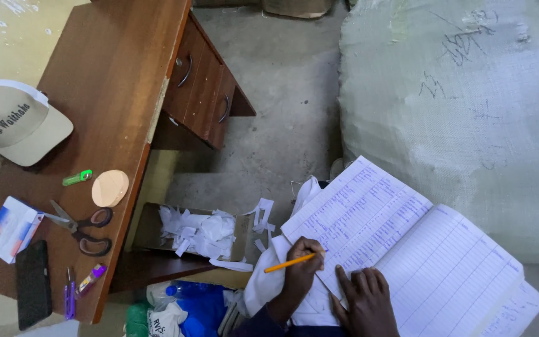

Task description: Finishing patches on t-shirts using a lighter and recording production data in a ledger.

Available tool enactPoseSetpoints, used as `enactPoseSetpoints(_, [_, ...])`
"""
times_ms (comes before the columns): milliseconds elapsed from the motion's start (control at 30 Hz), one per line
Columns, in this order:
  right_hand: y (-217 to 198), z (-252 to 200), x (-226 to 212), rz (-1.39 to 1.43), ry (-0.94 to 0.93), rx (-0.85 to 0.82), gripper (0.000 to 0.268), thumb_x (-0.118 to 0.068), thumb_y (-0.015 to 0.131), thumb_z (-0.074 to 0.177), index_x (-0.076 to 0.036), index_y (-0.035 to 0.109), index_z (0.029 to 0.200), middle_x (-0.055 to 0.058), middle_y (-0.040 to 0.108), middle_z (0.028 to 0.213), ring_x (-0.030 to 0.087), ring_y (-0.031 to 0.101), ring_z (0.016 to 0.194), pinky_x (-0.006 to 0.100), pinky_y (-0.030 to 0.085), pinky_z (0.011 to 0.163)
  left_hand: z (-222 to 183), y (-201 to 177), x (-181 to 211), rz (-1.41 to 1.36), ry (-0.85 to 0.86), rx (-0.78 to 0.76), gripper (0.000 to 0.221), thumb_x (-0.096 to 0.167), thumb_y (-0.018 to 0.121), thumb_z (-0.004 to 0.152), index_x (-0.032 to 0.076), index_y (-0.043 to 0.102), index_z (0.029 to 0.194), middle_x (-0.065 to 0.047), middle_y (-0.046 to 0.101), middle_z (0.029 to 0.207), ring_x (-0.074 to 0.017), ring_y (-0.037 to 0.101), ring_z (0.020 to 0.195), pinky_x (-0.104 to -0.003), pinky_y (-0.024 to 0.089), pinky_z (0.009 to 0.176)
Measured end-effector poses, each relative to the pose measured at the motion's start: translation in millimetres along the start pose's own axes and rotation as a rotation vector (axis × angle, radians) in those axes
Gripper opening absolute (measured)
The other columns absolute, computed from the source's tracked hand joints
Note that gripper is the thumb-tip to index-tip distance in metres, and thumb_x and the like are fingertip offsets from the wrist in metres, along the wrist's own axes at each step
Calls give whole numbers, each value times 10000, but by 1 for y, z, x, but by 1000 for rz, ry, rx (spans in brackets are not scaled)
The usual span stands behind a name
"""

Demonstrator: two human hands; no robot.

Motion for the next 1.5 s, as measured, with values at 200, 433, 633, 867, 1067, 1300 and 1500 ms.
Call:
enactPoseSetpoints(200, [-5, -4, 1, 76, -24, 53, 674, -539, 698, 896, -112, 598, 1408, 106, 624, 1094, 327, 610, 1105, 539, 430, 1150, 2, 0, -5, -275, -163, -41, 205, 160, 767, 939, 55, 680, 1092, -122, 716, 1143, -202, 718, 987, -361, 629, 913])
enactPoseSetpoints(433, [-3, -27, 39, 569, 159, 67, 694, -434, 793, 893, -69, 568, 1439, 152, 604, 1406, 340, 524, 1418, 490, 287, 1305, -22, 50, 43, 363, -205, -421, 394, 286, 565, 1035, 130, 448, 1378, -77, 638, 891, -210, 642, 862, -380, 509, 844])
enactPoseSetpoints(633, [-57, -58, 147, 410, 510, 317, 543, -240, 681, 951, -4, 585, 1431, 220, 584, 1343, 366, 549, 1298, 453, 426, 1168, -44, 92, 42, 786, 326, -742, 494, 270, 573, 1094, 99, 548, 1556, -131, 707, 945, -290, 665, 781, -431, 511, 639])
enactPoseSetpoints(867, [-107, -151, 279, 141, 1265, 191, 1087, -590, 699, 924, 211, 407, 1598, 508, 427, 1507, 655, 435, 1370, 734, 397, 1051, -52, 95, 52, 951, 483, -648, 440, 316, 576, 1090, 95, 623, 1468, -172, 659, 923, -399, 651, 734, -548, 507, 567])
enactPoseSetpoints(1067, [-100, -183, 282, 738, 1488, 232, 625, -270, 821, 951, 51, 650, 1458, 283, 705, 1294, 446, 678, 1060, 530, 528, 861, -70, 104, 74, 928, 514, -690, 461, 233, 512, 1130, 20, 521, 1540, -153, 621, 867, -333, 613, 706, -495, 497, 586])
enactPoseSetpoints(1300, [-176, -94, 267, 607, 1029, 341, 432, 20, 757, 1004, 195, 614, 1371, 413, 698, 1065, 511, 679, 823, 573, 525, 656, -88, 104, 53, 813, 497, -779, 369, 195, 444, 1125, 25, 601, 1412, -208, 712, 1020, -401, 679, 861, -551, 500, 674])
enactPoseSetpoints(1500, [-225, 33, 153, 408, 937, -29, 627, -480, 486, 1063, 11, 455, 1451, 299, 577, 1394, 493, 589, 1262, 600, 470, 958, -79, 104, 24, 775, 396, -859, 186, 145, 558, 1026, 81, 657, 1169, -192, 711, 1065, -383, 694, 912, -495, 513, 721])
Point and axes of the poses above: each hand's wrist, its own z-axis towards the middle knuckle, its own y-axis out of the palm, x = y × z, the point moved 10 cm from there along z, towards the middle knuckle
